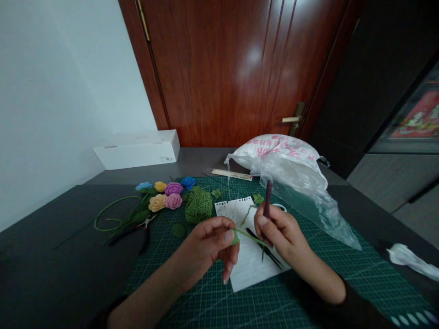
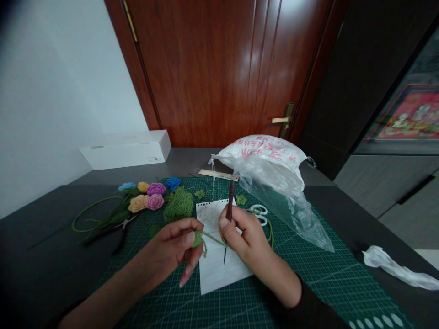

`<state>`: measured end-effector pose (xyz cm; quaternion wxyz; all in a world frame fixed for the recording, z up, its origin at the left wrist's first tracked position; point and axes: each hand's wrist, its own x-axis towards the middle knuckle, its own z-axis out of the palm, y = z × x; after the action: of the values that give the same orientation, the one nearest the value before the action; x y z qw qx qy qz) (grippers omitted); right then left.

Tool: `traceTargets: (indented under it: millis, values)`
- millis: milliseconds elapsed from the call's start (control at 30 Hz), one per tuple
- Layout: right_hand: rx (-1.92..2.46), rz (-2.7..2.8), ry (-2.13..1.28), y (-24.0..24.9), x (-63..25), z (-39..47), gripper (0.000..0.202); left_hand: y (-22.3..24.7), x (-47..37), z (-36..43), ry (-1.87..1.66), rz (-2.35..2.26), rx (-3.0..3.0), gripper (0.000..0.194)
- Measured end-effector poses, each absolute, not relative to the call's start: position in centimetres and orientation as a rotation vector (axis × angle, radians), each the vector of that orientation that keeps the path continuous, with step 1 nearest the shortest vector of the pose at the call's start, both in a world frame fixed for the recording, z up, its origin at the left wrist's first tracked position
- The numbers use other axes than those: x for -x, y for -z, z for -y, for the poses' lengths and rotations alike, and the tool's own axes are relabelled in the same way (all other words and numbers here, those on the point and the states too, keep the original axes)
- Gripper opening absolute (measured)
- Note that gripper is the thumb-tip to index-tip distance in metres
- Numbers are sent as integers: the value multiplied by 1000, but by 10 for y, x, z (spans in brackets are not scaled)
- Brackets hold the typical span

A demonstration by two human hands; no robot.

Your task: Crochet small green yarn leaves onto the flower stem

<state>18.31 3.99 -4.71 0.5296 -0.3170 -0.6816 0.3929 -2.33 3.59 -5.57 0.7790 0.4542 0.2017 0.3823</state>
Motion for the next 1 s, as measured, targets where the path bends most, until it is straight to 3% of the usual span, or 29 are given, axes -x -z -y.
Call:
traceTargets:
  millis: [100,267,400,500,633,733,867,1000]
  values:
    - [826,1862,-394,51,-194,-43,10,53,26,-35,-816,-415,-959,24]
    - [792,1669,-293,55,-190,-45,10,54,24,-32,-761,-354,-1004,27]
    - [832,1263,-579,58,-168,-39,4,63,15,-27,-762,-407,-1093,33]
    - [702,1042,-1008,56,-150,-33,12,67,9,-27,-820,-547,-1248,38]
    - [488,831,-1461,50,-136,-28,20,62,10,-31,-1037,-733,-1512,29]
    - [435,784,-1504,46,-135,-26,18,56,14,-34,-1141,-836,-1729,28]
    - [430,731,-1524,48,-138,-28,16,58,17,-36,-1005,-854,-1702,32]
    - [453,670,-1545,51,-141,-32,19,62,20,-37,-939,-865,-1706,19]
